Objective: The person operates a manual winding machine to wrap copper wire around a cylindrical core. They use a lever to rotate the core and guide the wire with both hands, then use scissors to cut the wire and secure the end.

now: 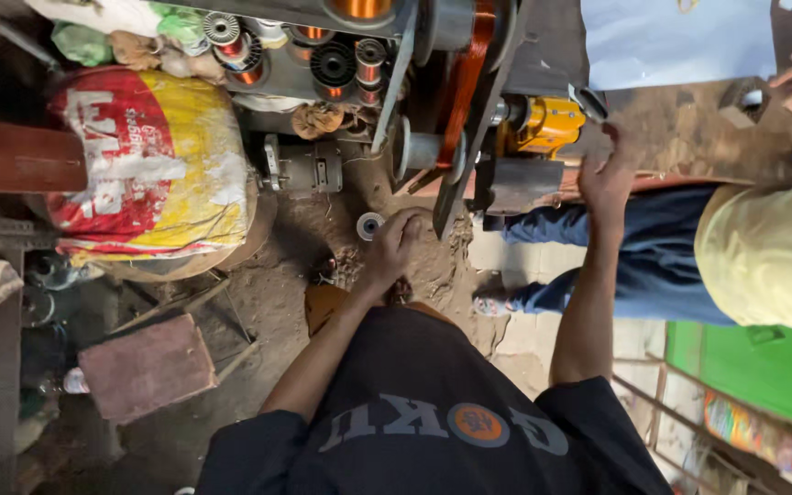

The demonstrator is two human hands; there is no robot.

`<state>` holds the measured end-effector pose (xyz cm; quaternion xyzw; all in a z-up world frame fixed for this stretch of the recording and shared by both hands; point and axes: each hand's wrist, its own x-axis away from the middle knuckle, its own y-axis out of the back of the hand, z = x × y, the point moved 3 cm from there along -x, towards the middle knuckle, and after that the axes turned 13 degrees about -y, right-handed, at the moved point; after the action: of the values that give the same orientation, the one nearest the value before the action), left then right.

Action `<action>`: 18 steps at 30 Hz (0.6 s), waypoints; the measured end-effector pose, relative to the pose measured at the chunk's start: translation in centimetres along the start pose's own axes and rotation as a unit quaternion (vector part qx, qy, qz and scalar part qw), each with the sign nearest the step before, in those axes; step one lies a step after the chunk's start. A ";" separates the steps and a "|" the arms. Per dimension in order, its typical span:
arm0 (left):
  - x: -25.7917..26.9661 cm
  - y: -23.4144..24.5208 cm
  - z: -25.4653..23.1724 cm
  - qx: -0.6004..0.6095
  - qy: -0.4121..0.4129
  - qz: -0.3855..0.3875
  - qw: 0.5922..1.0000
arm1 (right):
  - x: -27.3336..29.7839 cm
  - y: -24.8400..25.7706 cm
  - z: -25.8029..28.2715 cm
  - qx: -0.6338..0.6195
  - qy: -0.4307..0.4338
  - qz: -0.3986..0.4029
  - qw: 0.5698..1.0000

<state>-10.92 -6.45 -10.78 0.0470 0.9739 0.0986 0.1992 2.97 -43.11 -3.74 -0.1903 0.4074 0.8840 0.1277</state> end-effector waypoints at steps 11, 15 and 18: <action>4.5 -4.0 -2.9 -0.040 0.112 -0.092 0.989 | -1.3 -8.7 -10.0 0.252 0.019 0.119 0.960; 6.0 -4.5 -2.7 -0.094 0.032 -0.089 0.991 | -1.1 -8.5 -9.8 0.277 0.014 0.138 0.951; 7.1 -4.7 -1.9 -0.076 0.035 -0.087 0.993 | 0.6 -7.5 -9.2 0.277 0.031 0.131 0.951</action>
<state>-18.45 -10.39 -12.79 -0.0571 0.9703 0.1559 0.1759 7.37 -45.36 -14.52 -0.1198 0.6613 0.7391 0.0453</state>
